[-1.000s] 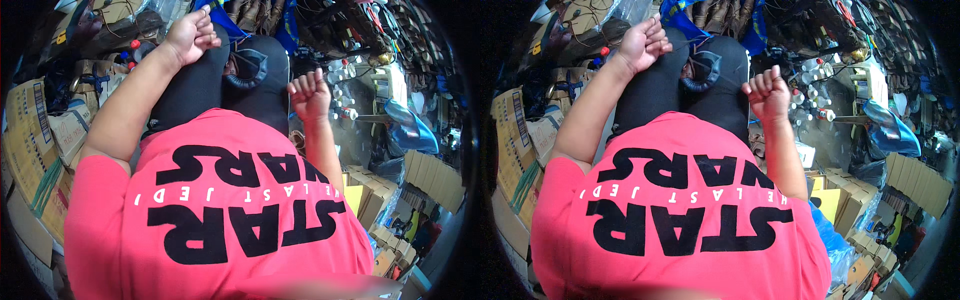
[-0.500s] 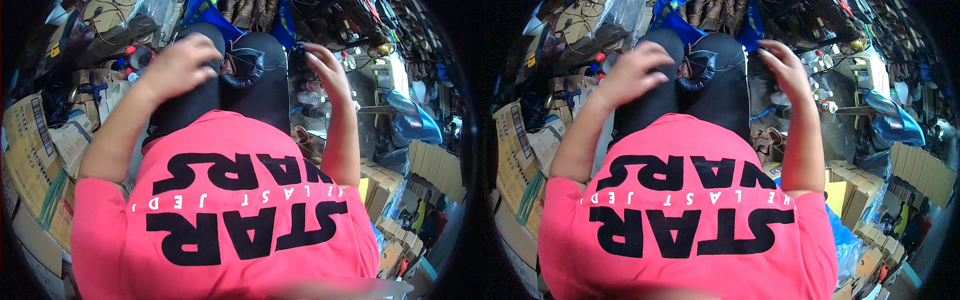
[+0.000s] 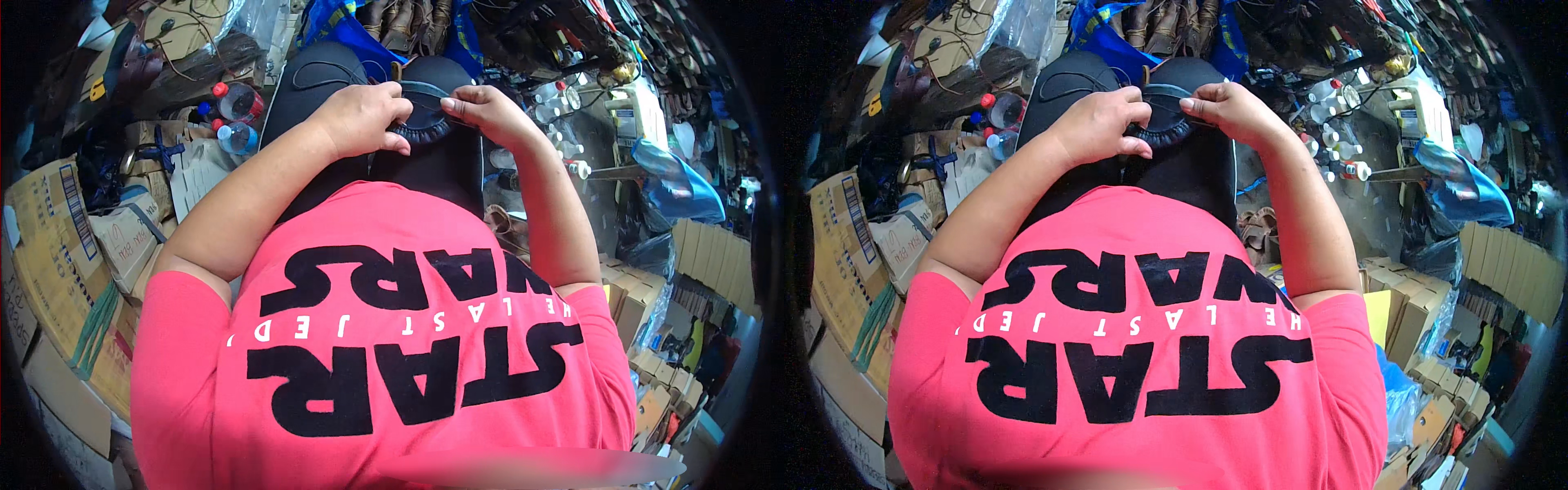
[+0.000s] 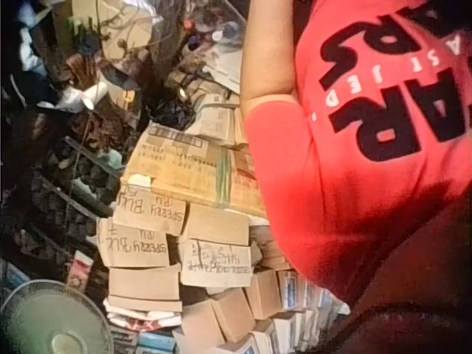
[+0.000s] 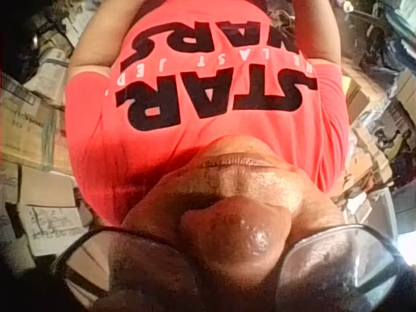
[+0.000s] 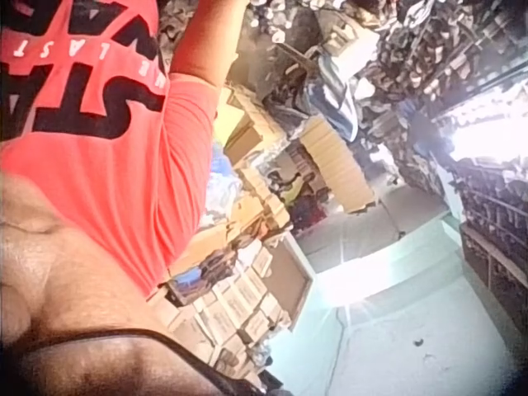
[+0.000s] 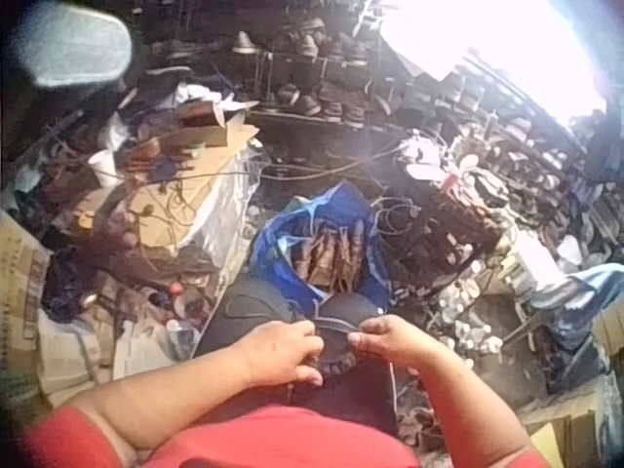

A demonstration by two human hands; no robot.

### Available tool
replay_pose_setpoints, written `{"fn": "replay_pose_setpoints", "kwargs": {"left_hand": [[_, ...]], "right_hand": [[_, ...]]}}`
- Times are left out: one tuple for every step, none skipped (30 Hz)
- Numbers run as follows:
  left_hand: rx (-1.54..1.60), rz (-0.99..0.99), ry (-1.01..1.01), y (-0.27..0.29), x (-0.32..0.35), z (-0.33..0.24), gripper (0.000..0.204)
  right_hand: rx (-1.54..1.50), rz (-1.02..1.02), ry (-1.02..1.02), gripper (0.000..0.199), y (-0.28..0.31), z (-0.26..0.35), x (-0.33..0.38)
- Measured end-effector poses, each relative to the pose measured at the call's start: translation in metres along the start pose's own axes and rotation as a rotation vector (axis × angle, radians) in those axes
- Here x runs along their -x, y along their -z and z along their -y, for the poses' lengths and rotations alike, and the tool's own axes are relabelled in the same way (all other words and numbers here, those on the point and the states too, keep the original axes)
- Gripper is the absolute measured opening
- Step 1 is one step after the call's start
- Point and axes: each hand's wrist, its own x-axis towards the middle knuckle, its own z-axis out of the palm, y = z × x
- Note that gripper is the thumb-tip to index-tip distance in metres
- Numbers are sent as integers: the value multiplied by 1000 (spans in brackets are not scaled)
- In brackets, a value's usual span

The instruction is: Hand stitching a leather component of a shoe using a needle and thread.

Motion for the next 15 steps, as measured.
{"fn": "replay_pose_setpoints", "kwargs": {"left_hand": [[72,-28,-9,-2,1,2,33],[73,-26,-10,-5,2,1,33],[119,-78,-51,-7,4,0,33],[167,-131,-92,-8,6,-2,33],[166,-131,-92,-9,8,-3,33],[124,-134,-69,-10,8,-6,34],[83,-138,-46,-11,9,-8,34],[58,-146,-43,-11,9,-10,33],[60,-146,-41,-12,9,-10,33],[47,-155,-61,-12,9,-9,32],[35,-163,-82,-12,9,-9,32],[35,-162,-81,-13,9,-8,32],[29,-162,-93,-13,10,-8,31],[23,-162,-104,-14,10,-7,30],[23,-159,-109,-14,10,-7,30]], "right_hand": [[-43,21,-30,34,1,4,1],[-45,20,-31,34,2,8,2],[-31,8,-46,33,2,13,2],[-16,-3,-61,32,2,16,2],[-1,-13,-77,31,2,18,2],[1,-12,-77,31,1,16,2],[-47,-57,-81,30,-1,12,1],[-94,-101,-86,29,-3,7,1],[-93,-100,-87,29,-6,2,1],[-109,-220,32,28,-8,-2,2],[-124,-341,152,27,-9,-5,4],[-171,-338,134,31,-9,-4,7],[-172,-338,133,31,-8,-1,10],[-183,-254,82,33,-5,4,14],[-196,-174,30,35,-2,9,18]]}}
